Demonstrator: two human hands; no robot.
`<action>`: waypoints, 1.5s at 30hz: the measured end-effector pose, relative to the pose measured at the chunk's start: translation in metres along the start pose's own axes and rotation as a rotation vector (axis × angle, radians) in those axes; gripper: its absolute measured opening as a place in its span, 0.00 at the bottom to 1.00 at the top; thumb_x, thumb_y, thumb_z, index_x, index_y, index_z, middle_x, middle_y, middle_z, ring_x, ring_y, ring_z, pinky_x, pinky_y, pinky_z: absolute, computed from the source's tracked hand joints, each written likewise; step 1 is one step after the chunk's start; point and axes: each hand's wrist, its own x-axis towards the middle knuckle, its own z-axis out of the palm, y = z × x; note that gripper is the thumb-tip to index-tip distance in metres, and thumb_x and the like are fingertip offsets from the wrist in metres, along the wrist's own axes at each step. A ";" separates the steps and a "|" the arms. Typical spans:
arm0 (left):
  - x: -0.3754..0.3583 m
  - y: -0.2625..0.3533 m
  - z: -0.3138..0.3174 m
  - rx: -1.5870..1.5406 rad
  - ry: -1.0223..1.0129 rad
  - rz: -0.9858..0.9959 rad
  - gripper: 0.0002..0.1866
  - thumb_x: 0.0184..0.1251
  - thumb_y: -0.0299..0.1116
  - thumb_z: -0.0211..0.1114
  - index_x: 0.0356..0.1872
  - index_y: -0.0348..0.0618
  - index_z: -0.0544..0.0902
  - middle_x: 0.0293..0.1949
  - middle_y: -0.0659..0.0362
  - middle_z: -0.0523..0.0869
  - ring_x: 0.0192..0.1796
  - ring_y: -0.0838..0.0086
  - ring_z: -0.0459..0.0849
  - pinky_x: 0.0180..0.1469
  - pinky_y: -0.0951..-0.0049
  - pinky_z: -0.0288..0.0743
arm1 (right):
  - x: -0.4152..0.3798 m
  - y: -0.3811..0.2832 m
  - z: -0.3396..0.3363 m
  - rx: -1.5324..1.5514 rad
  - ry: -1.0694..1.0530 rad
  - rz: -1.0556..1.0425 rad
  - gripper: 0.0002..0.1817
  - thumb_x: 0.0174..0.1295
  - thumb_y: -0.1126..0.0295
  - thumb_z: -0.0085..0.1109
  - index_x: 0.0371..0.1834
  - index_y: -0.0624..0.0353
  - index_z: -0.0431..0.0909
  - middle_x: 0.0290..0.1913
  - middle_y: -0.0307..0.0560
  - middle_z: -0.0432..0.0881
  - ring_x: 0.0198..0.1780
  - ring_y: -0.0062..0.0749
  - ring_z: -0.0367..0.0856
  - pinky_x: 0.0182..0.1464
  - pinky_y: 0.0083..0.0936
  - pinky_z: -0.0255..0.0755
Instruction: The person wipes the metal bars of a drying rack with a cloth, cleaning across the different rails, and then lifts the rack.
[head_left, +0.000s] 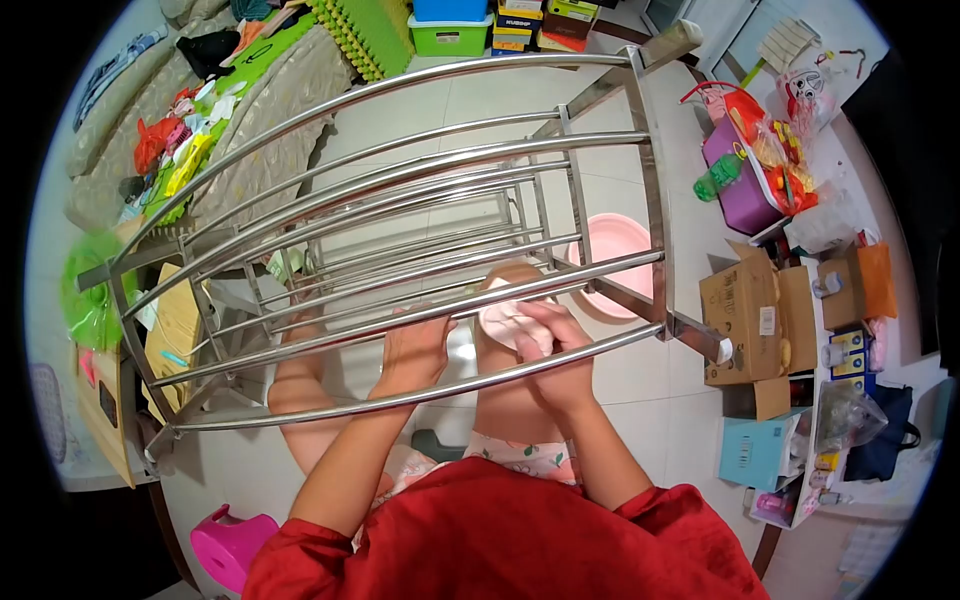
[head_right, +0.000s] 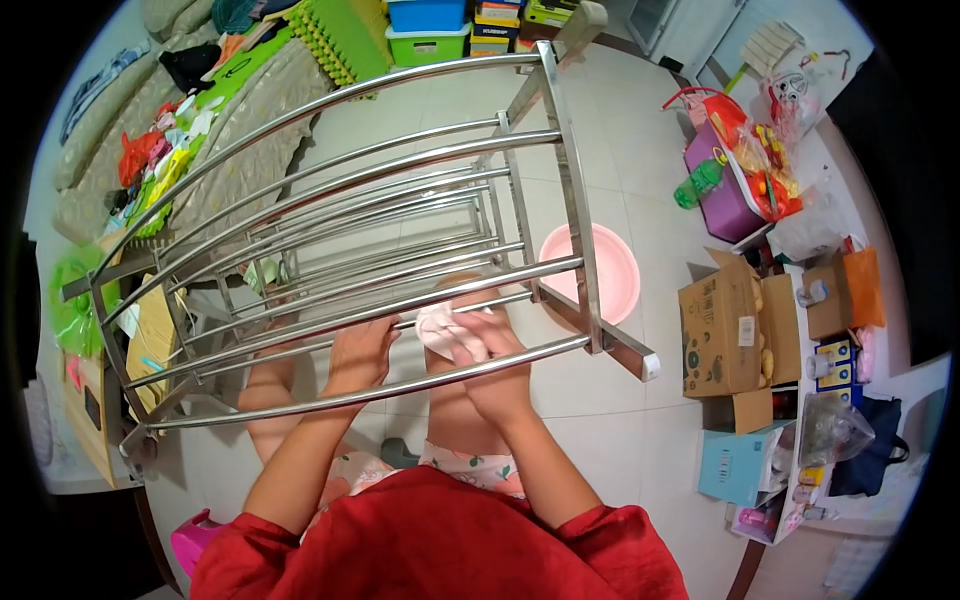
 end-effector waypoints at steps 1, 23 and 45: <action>0.000 0.001 -0.001 -0.004 -0.011 -0.014 0.10 0.63 0.30 0.64 0.44 0.44 0.80 0.32 0.50 0.84 0.36 0.52 0.83 0.37 0.53 0.73 | -0.007 -0.003 -0.003 0.174 0.031 0.218 0.19 0.57 0.82 0.61 0.53 0.61 0.79 0.42 0.44 0.83 0.42 0.29 0.82 0.44 0.21 0.77; 0.017 0.012 -0.028 -0.131 -0.130 -0.115 0.10 0.64 0.31 0.64 0.47 0.48 0.83 0.33 0.55 0.82 0.40 0.55 0.80 0.43 0.58 0.69 | 0.029 -0.005 0.015 0.731 0.123 0.806 0.16 0.66 0.79 0.51 0.56 0.70 0.67 0.42 0.53 0.80 0.36 0.34 0.85 0.38 0.26 0.85; 0.020 0.021 -0.018 -0.170 -0.139 -0.003 0.19 0.63 0.28 0.66 0.56 0.57 0.83 0.28 0.52 0.82 0.32 0.56 0.82 0.33 0.59 0.74 | 0.045 0.031 -0.019 1.290 0.067 0.955 0.23 0.64 0.80 0.56 0.62 0.63 0.66 0.46 0.54 0.80 0.36 0.31 0.81 0.32 0.18 0.77</action>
